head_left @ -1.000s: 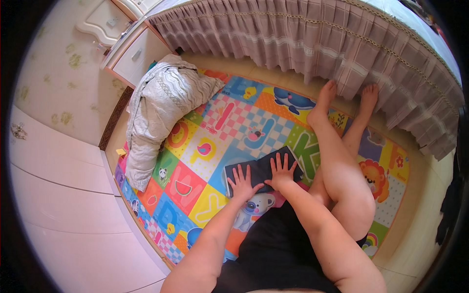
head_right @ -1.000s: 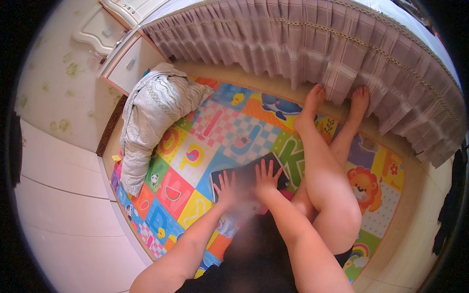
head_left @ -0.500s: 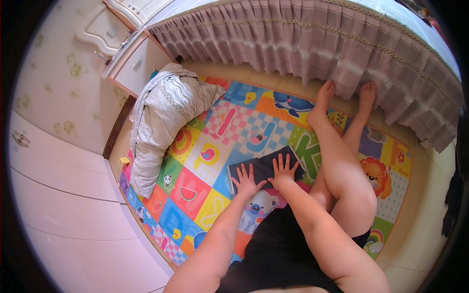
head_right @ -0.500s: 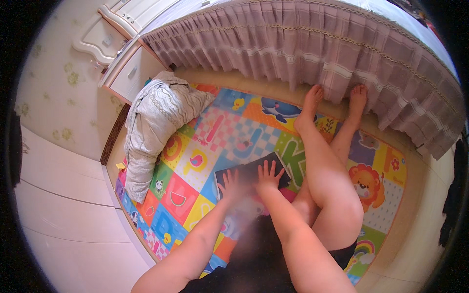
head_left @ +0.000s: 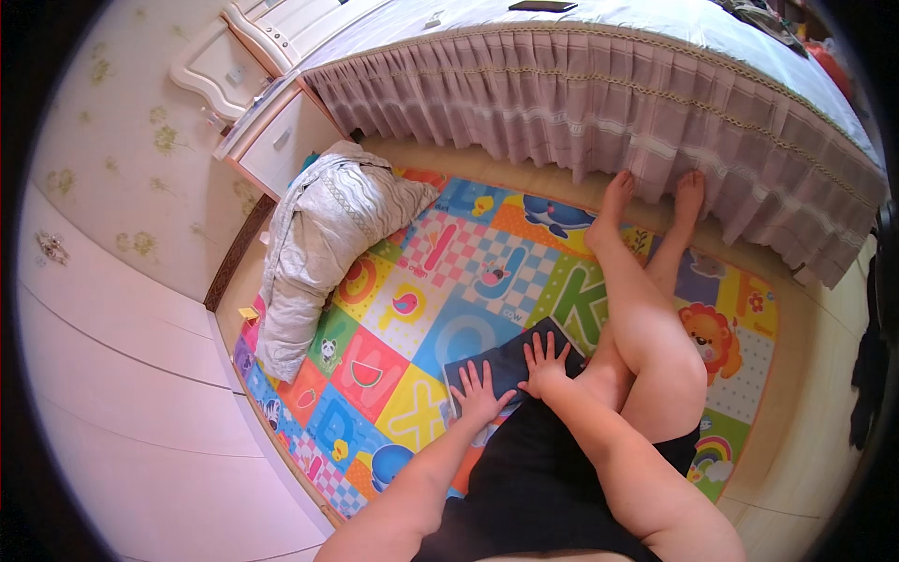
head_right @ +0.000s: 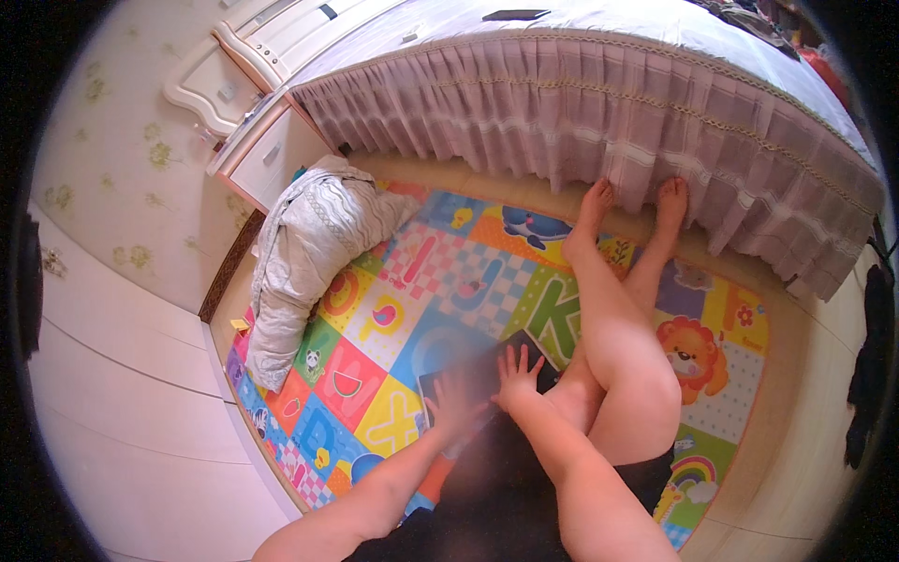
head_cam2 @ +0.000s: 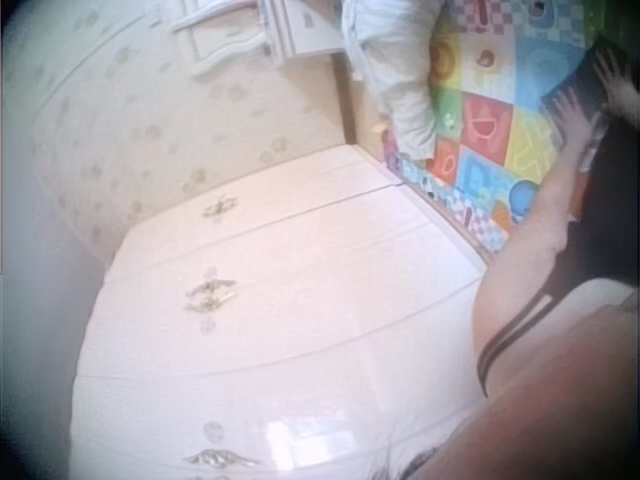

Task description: The person folds a piece of cloth by hand and smooths it flat on a mat.

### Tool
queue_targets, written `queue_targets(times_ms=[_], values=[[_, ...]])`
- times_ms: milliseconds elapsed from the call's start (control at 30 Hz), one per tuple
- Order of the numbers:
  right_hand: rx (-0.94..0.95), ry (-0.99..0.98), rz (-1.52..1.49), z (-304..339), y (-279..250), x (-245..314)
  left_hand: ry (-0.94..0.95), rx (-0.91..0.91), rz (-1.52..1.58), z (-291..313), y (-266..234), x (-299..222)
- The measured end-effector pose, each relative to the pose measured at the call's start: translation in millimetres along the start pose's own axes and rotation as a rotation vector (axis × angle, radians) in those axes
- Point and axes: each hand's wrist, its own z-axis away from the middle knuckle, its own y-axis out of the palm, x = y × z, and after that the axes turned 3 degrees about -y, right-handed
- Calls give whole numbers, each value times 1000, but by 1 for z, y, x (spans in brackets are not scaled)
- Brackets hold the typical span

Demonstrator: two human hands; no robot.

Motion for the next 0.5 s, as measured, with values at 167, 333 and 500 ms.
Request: queue_targets(times_ms=[167, 333, 500], values=[[59, -136, 56, 17, 9, 3, -26, -68, -2, 42, 23, 5], [76, -240, 33, 19, 19, 0, -38, -81, 37, 60, 32, 5], [-37, -237, 24, 8, 10, -1, -88, -184, 7, 48, 31, -3]])
